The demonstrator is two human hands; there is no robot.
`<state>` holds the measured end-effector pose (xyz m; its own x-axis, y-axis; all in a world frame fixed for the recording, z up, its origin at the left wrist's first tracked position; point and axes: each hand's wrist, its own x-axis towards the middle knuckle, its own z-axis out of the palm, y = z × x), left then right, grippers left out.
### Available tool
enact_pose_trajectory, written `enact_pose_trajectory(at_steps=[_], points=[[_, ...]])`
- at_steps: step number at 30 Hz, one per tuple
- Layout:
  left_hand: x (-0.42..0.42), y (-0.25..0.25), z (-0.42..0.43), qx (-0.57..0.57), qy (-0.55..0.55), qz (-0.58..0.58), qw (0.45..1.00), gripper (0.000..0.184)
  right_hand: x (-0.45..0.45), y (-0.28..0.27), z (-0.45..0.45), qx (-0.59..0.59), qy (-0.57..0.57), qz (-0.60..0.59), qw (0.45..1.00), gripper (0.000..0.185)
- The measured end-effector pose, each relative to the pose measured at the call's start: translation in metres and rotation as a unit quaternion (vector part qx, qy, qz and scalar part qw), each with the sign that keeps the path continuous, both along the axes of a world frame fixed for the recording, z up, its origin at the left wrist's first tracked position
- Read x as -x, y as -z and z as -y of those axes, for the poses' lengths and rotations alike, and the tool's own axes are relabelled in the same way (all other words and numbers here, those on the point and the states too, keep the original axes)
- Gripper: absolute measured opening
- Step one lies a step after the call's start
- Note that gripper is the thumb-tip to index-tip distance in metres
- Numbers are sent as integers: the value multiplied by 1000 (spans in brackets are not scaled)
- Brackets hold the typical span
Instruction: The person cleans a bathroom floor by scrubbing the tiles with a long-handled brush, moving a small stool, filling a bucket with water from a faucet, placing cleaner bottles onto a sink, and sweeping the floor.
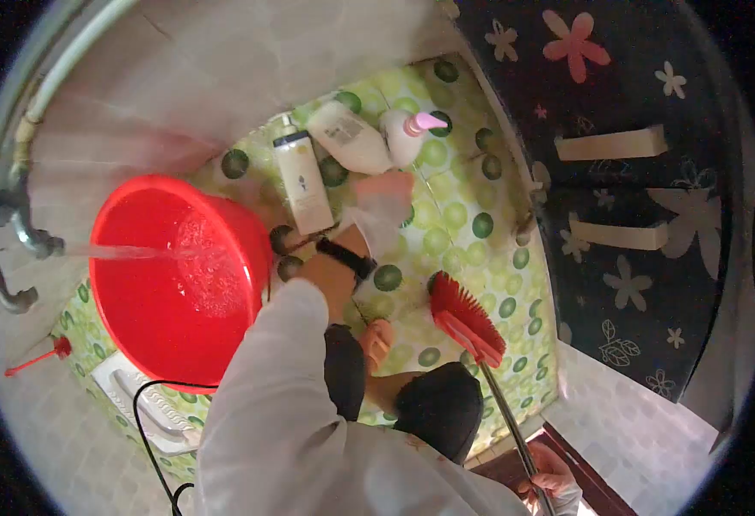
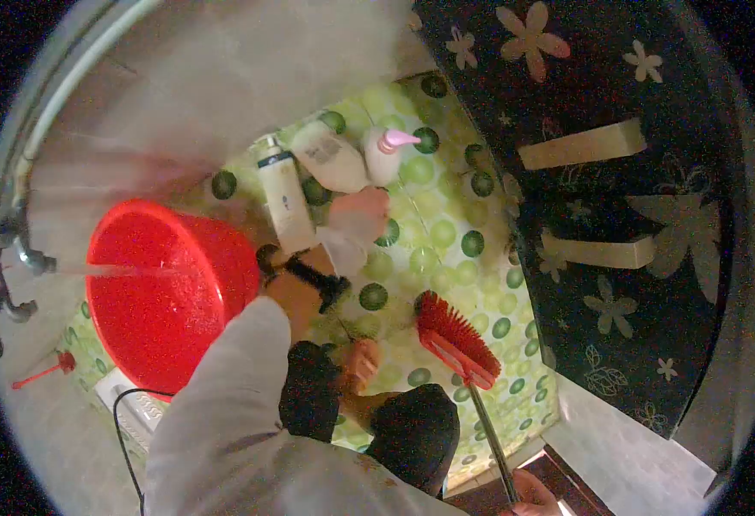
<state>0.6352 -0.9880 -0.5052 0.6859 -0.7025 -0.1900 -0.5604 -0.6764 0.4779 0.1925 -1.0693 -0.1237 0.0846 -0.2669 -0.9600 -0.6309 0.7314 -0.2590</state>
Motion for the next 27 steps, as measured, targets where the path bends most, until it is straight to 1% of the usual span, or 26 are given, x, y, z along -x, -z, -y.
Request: enact_pose_trajectory(at_steps=[1, 2, 3, 4, 5, 6, 7, 9, 11, 13, 14, 15, 16, 18, 19, 20, 21, 23, 24, 25, 26, 27], points=[[-5, -39, -4, -4, -1, 8, 1000, 26, 1, -2, 2, -4, -3, 0, 1000, 73], [-9, -76, -7, 34, -75, -1, 997, 25, 2, -3, 2, -6, -6, -1, 1000, 73], [-12, -96, -10, 75, -149, -11, 986, 24, 4, -3, 3, -7, -11, -4, 1000, 73], [-18, -102, -13, 75, -152, -7, 985, 24, 11, 0, 0, 35, -6, 29, 999, 73], [-27, -105, -15, 103, -216, -30, 970, 25, 13, 0, 2, 39, -9, 27, 999, 73], [-37, -105, -18, 131, -278, -52, 950, 26, 13, 1, 6, 38, -15, 25, 999, 73], [-52, -92, -25, 132, -280, -49, 950, 26, 11, 4, 8, 34, -19, 21, 999, 73], [-85, -56, -44, 119, -321, -29, 939, 29, 14, 6, 11, 32, -21, 17, 999, 73], [-107, -61, -61, 143, -394, -220, 881, 31, 19, 4, 13, 32, -19, 16, 999, 73], [-141, 0, -71, 24, -419, -155, 894, 30, 25, 5, 14, 35, -15, 16, 999, 73], [-152, 25, -78, 7, -408, -126, 904, 29, 28, 5, 14, 37, -11, 16, 999, 73], [-160, 37, -83, -10, -395, -95, 914, 28, 32, 4, 15, 37, -8, 15, 999, 73], [-166, 48, -84, -9, -388, -94, 917, 28, 35, 6, 15, 36, -1, 15, 999, 73], [-181, 76, -90, 6, -424, -37, 905, 27, 42, 10, 15, 31, 8, 13, 999, 73], [-190, 88, -90, -19, -388, -52, 920, 22, 44, 12, 15, 29, 13, 11, 999, 73], [-198, 100, -88, -46, -339, -73, 937, 19, 47, 14, 15, 25, 16, 10, 1000, 73], [-209, 115, -84, -99, -217, -109, 965, 17, 49, 16, 14, 21, 18, 7, 1000, 73], [-224, 140, -80, -148, -20, -141, 979, 19, 51, 20, 15, 10, 22, 3, 1000, 74], [-224, 138, -77, -137, -155, -219, 954, 11, 52, 22, 15, 4, 21, 2, 1000, 74], [-223, 135, -74, -109, -297, -272, 909, 14, 53, 22, 16, -1, 20, 1, 1000, 74], [-222, 131, -72, -120, -280, -241, 921, 15, 52, 24, 16, -6, 18, 1, 1000, 74], [-215, 120, -71, -149, -201, -187, 950, 15, 52, 23, 17, -11, 16, 0, 1000, 74]])
